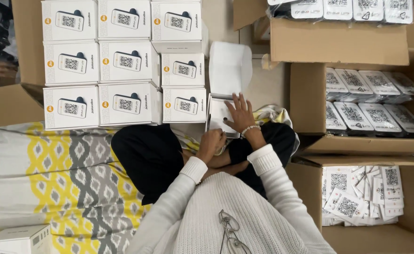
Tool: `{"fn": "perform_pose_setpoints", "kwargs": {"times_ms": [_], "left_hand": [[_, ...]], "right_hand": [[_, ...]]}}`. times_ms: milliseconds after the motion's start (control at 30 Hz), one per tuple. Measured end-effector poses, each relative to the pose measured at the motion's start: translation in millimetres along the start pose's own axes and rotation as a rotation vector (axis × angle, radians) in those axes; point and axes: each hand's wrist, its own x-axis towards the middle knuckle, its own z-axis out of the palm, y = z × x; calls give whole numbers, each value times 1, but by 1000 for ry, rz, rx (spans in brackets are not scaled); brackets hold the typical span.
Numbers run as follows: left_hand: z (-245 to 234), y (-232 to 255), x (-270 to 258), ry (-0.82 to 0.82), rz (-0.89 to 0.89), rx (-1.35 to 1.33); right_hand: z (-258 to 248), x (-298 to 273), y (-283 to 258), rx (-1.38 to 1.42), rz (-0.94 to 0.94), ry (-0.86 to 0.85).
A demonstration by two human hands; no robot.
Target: The person is unboxing routers from a large carton, inspecting them, and placing them into individual white retail boxes.
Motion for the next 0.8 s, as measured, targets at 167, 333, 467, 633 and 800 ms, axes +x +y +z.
{"fn": "perform_pose_setpoints", "kwargs": {"times_ms": [167, 333, 467, 633, 800], "left_hand": [[34, -38, 19, 97, 87, 62], [90, -77, 63, -28, -30, 288], [109, -87, 78, -30, -70, 455], [100, -81, 60, -166, 2, 558], [69, -57, 58, -228, 77, 660]], "right_hand": [[22, -15, 1, -26, 182, -111], [66, -13, 2, -300, 146, 68], [80, -13, -9, -376, 166, 177], [87, -19, -1, -55, 242, 24], [58, -13, -6, -9, 314, -76]]}}
